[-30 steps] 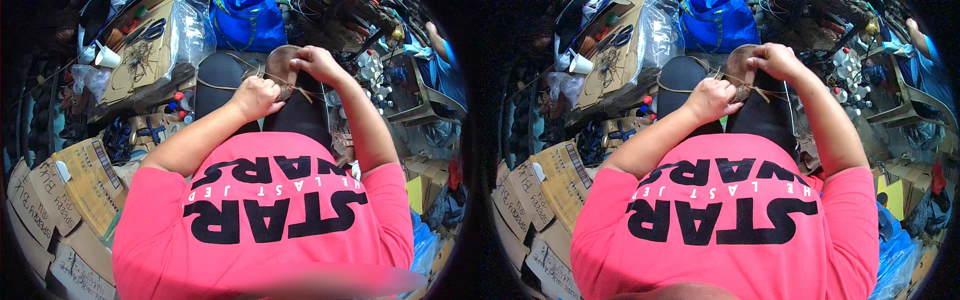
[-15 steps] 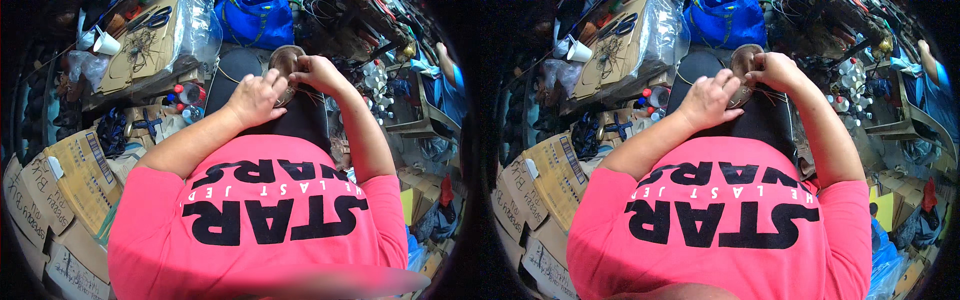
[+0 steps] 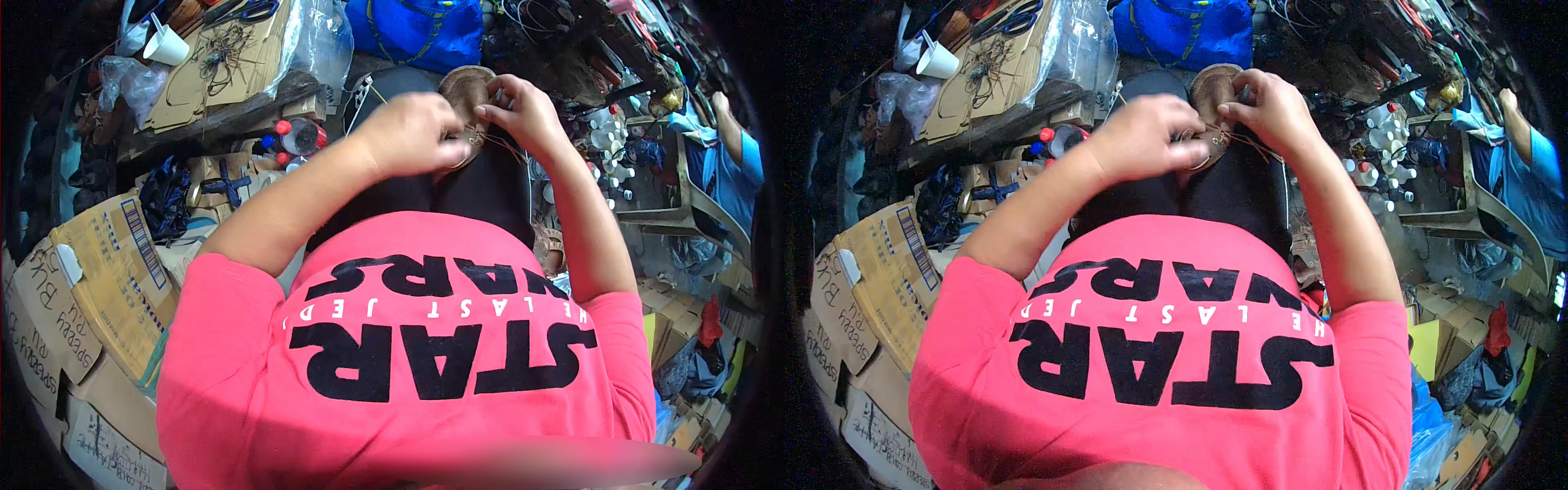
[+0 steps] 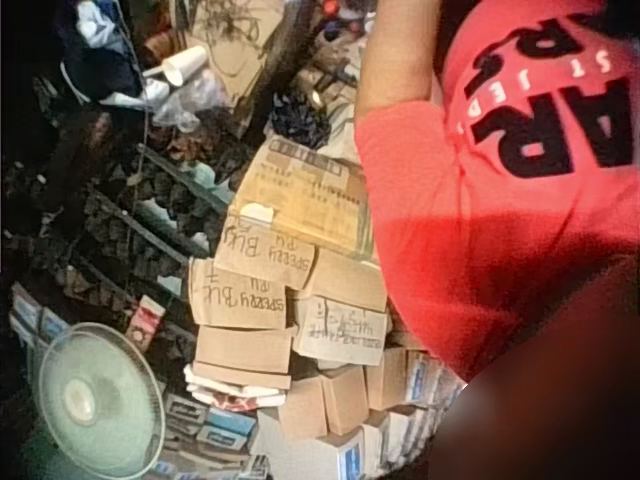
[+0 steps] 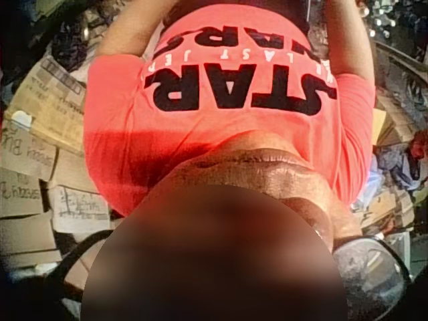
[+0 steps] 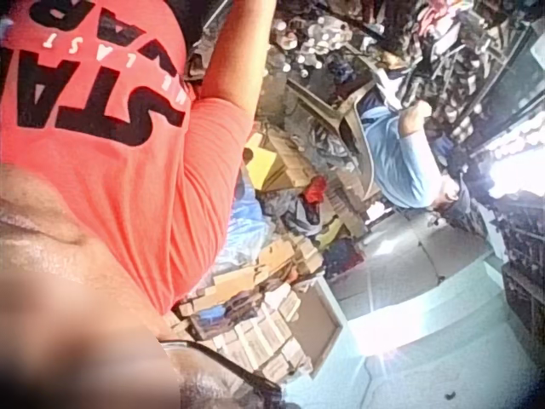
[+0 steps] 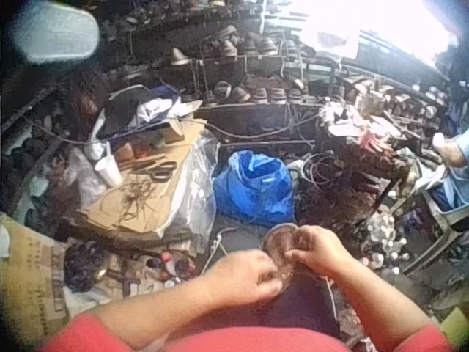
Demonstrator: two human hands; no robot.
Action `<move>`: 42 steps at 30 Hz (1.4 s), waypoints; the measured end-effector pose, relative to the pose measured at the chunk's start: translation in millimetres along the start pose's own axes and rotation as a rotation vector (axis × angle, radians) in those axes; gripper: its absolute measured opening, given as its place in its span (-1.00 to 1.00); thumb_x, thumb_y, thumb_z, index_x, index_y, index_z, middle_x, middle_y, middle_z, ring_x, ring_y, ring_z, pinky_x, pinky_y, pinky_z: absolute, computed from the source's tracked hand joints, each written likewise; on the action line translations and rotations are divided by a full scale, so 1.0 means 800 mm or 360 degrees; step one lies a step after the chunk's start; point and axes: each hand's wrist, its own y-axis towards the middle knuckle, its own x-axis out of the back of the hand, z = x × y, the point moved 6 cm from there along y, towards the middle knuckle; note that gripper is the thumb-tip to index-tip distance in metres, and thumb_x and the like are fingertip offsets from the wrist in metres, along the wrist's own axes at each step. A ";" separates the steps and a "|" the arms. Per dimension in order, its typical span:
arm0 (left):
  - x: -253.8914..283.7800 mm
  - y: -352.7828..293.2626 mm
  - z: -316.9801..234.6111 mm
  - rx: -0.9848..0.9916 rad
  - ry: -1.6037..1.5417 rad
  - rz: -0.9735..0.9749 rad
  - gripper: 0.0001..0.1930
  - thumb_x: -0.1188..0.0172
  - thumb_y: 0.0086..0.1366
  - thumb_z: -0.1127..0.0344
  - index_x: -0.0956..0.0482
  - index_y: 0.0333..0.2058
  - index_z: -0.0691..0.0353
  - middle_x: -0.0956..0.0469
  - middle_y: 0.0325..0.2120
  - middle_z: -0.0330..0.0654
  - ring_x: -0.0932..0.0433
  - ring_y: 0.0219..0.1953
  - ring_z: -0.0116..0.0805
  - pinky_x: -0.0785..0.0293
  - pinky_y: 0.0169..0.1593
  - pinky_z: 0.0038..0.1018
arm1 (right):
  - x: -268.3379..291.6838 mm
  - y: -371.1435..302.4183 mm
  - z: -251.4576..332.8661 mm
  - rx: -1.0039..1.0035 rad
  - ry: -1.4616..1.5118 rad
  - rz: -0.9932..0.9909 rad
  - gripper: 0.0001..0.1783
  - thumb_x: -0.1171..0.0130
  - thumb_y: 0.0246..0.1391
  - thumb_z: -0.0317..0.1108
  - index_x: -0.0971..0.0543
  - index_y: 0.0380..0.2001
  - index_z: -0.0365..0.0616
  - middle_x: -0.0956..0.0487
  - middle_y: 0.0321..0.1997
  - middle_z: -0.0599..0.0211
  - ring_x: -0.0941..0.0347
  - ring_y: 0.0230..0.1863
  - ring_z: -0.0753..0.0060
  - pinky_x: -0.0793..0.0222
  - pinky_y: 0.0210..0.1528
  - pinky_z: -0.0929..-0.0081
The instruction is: Hand-stitching or lacing a leather shoe upper in a workshop.
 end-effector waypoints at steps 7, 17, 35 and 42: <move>-0.016 0.090 0.042 -0.0144 -0.0325 -0.0071 -0.54 -0.30 0.01 0.18 -0.49 -0.09 0.18 -0.45 -0.09 -0.01 -0.42 0.02 -0.10 -0.31 0.13 -0.34 | 0.006 -0.041 0.027 0.0314 -0.0094 0.0162 -0.63 -0.26 -0.05 -0.07 -0.56 -0.42 -0.22 -0.51 -0.52 0.03 -0.47 -0.41 0.02 -0.37 -0.34 0.24; -0.063 0.114 0.066 -0.0020 -0.0590 -0.0042 -0.45 -0.40 -0.09 0.13 -0.46 -0.11 0.16 -0.35 -0.08 -0.01 -0.30 0.05 -0.10 -0.23 0.15 -0.30 | 0.005 -0.051 0.016 0.0475 -0.0011 0.0396 -0.83 -0.09 -0.06 -0.37 -0.45 -0.54 -0.28 -0.45 -0.53 -0.01 -0.43 -0.42 -0.06 -0.32 -0.35 0.21; -0.042 0.118 0.069 -0.0074 -0.1090 0.0677 -0.83 -0.28 0.09 0.36 -0.59 -0.32 0.24 -0.56 -0.39 -0.33 -0.49 -0.30 -0.53 -0.41 -0.12 -0.55 | 0.009 -0.066 -0.005 0.0154 0.0220 0.0059 -0.72 -0.16 -0.03 -0.50 -0.63 -0.19 -0.08 -0.42 -0.47 0.21 -0.43 -0.46 0.29 -0.34 -0.36 0.45; -0.044 0.118 0.071 0.0007 -0.1012 0.0763 -0.80 -0.26 0.10 0.41 -0.62 -0.26 0.26 -0.59 -0.33 -0.27 -0.52 -0.24 -0.50 -0.43 -0.08 -0.53 | 0.012 -0.060 0.007 0.0143 0.0080 0.0074 -0.74 -0.14 -0.05 -0.48 -0.64 -0.23 -0.12 -0.43 -0.47 0.18 -0.44 -0.44 0.22 -0.35 -0.34 0.39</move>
